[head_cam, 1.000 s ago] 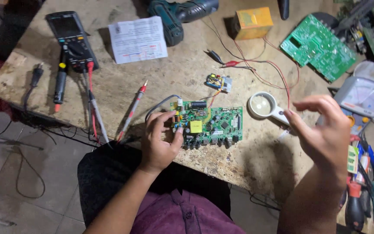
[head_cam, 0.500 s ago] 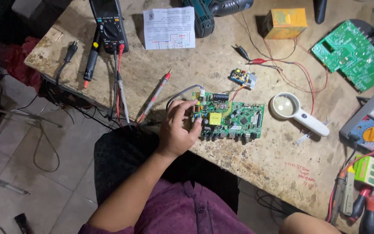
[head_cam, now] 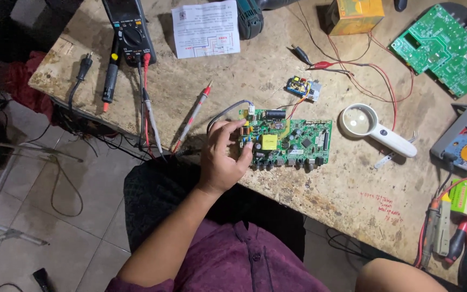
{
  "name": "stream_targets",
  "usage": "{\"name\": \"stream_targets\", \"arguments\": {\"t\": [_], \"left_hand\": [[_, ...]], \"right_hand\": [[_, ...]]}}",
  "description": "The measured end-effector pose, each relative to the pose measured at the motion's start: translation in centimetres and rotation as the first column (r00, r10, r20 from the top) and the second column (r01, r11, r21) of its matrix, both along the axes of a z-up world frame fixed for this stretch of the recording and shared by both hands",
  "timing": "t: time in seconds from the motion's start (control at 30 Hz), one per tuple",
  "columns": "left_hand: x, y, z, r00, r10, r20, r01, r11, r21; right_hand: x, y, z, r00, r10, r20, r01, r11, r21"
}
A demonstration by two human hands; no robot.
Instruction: The person is diagnosing a circuit board by inspecting components, flipping the board to see both sides, and using a magnifying glass for detailed observation.
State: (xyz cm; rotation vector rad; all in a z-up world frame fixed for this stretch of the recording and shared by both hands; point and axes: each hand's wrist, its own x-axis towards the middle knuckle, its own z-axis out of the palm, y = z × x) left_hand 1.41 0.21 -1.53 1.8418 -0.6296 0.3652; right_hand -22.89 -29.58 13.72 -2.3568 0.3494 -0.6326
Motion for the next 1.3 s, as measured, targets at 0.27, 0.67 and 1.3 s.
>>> {"name": "stream_targets", "arguments": {"t": [0.27, 0.67, 1.3], "left_hand": [[-0.7, 0.3, 1.4, 0.998, -0.06, -0.036, 0.059, 0.998, -0.015], [-2.7, -0.1, 2.7, 0.988, 0.057, -0.145, -0.064, 0.997, -0.045], [-6.0, 1.3, 1.1, 0.949, 0.224, 0.221, -0.234, 0.972, 0.019]], "right_hand": [[15.1, 4.5, 4.4, 0.989, 0.074, -0.13, -0.064, 0.995, 0.075], [20.6, 3.1, -5.2, 0.812, 0.343, -0.473, -0.107, 0.883, 0.456], [17.7, 1.4, -4.5, 0.544, 0.832, -0.109, -0.721, 0.531, 0.445]]}}
